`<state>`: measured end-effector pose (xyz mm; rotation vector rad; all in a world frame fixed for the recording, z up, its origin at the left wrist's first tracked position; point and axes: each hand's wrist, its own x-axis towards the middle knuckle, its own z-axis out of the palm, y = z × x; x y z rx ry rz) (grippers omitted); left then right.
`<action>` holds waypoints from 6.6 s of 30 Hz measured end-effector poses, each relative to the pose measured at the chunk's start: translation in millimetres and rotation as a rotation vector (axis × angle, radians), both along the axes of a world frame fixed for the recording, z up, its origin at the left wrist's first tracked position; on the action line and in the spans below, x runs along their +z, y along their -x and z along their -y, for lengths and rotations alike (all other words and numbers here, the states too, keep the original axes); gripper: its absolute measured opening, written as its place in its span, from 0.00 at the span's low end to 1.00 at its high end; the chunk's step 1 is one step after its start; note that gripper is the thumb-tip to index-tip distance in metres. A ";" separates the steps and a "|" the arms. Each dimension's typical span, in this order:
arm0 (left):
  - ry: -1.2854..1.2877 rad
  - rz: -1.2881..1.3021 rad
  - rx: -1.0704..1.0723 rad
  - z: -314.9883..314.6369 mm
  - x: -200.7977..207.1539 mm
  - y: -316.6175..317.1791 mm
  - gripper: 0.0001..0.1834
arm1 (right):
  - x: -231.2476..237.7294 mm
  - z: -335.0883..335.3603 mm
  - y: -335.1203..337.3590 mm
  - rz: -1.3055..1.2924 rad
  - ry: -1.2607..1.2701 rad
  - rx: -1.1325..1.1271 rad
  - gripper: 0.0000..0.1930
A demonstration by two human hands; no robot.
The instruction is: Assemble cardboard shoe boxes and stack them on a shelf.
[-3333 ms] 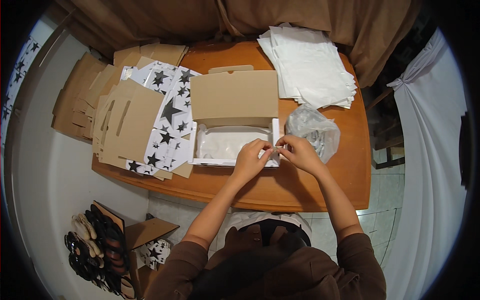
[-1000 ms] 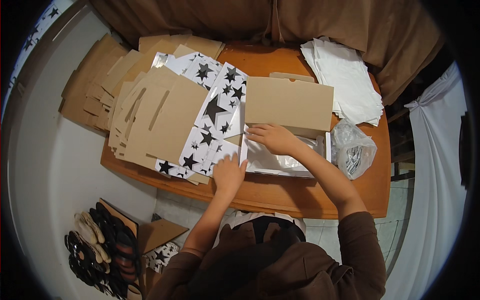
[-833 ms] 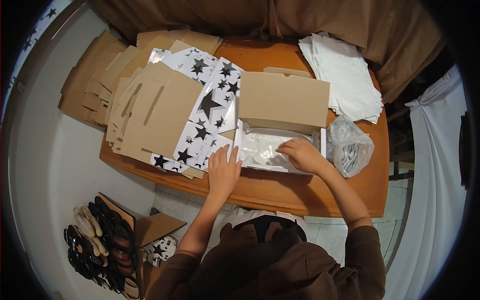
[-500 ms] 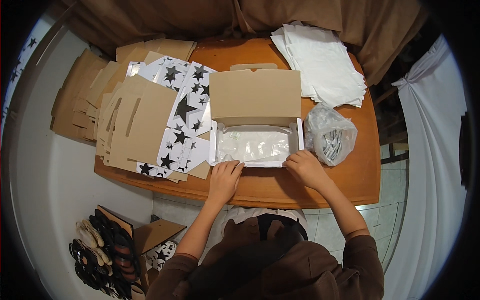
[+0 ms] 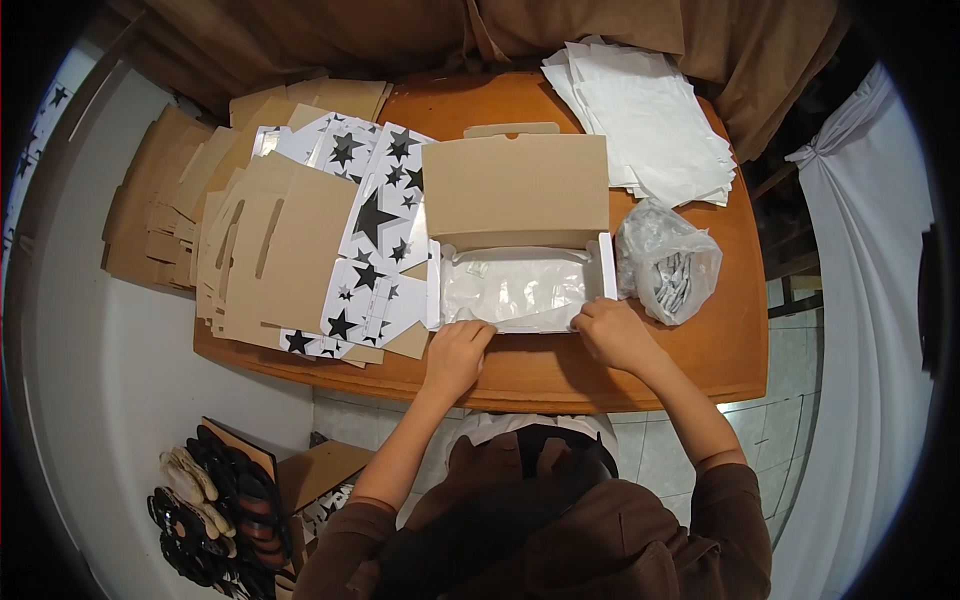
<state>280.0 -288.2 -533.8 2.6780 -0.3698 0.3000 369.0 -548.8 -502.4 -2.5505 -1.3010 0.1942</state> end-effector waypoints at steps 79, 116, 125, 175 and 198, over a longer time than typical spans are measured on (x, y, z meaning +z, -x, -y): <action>-0.109 0.312 -0.637 34.9 -5.0 -85.0 0.11 | -23.4 -19.9 37.6 0.254 -0.307 -0.230 0.06; -0.006 0.262 0.104 -15.2 51.0 -168.7 0.19 | 25.6 -74.3 -177.4 0.441 -0.485 -0.196 0.28; -0.070 0.322 0.187 -26.6 61.3 -164.0 0.27 | 35.3 -110.2 -206.9 0.355 -0.111 -0.323 0.20; -0.048 0.157 -0.305 -45.5 14.2 -26.8 0.21 | -7.0 -30.4 2.3 0.203 -0.136 0.068 0.22; -0.002 0.226 -0.248 -37.3 -4.7 -6.8 0.15 | -8.8 -27.0 23.4 0.153 -0.255 -0.020 0.15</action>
